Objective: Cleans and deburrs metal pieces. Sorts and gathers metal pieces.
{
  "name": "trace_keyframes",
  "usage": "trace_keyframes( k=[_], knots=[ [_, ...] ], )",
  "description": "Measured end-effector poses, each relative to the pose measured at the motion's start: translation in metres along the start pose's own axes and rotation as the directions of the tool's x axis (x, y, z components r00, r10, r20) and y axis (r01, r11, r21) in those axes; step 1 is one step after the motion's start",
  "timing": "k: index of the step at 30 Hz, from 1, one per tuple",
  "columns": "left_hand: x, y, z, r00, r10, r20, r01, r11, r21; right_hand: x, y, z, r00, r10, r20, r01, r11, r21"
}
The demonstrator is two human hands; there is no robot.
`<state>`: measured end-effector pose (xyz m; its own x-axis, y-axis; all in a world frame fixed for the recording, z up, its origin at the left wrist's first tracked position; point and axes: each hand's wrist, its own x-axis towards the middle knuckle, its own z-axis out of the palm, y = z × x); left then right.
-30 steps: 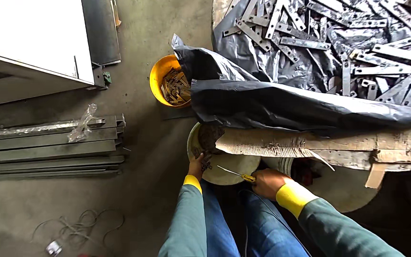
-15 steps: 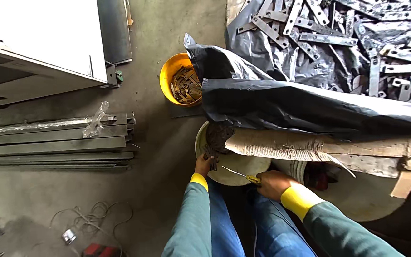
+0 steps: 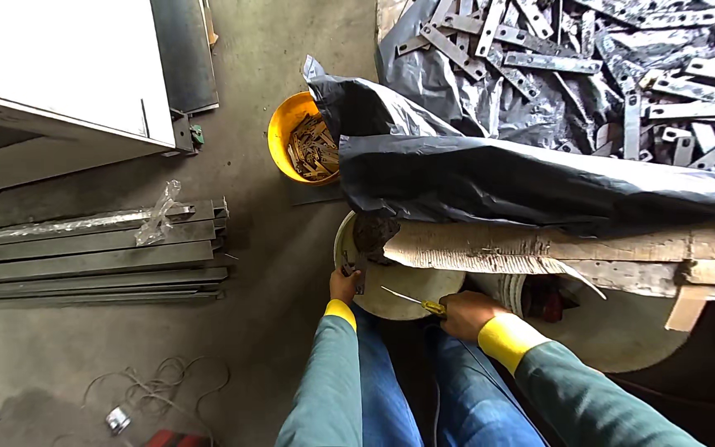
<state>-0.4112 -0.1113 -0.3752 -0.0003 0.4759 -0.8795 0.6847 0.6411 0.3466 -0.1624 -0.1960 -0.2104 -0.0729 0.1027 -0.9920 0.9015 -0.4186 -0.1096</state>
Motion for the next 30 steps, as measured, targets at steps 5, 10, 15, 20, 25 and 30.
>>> trace_keyframes(
  k=[5,10,15,20,25,30],
  knots=[
    [-0.003,-0.003,0.004,0.999,-0.038,0.013,0.038,0.998,-0.058,0.002,-0.005,-0.002,0.999,0.031,-0.011,-0.030,0.999,0.020],
    [-0.004,-0.009,0.019,0.998,-0.068,-0.013,0.068,0.997,-0.023,0.004,-0.002,0.001,0.999,0.028,-0.022,-0.028,0.999,0.021],
    [-0.008,-0.013,0.028,0.998,-0.062,0.032,0.063,0.998,-0.023,0.004,0.001,0.001,0.999,0.039,-0.010,-0.038,0.999,0.012],
    [-0.006,-0.016,0.035,0.997,-0.062,0.049,0.067,0.993,-0.100,0.008,0.008,0.006,0.998,0.059,-0.019,-0.059,0.998,-0.007],
    [-0.008,-0.013,0.038,0.994,-0.078,0.076,0.085,0.991,-0.106,0.004,0.007,0.006,0.994,0.106,0.002,-0.106,0.994,0.003],
    [-0.009,-0.020,0.037,0.992,-0.096,0.082,0.101,0.993,-0.055,0.008,0.012,0.010,0.993,0.117,0.002,-0.117,0.993,0.000]
  ],
)
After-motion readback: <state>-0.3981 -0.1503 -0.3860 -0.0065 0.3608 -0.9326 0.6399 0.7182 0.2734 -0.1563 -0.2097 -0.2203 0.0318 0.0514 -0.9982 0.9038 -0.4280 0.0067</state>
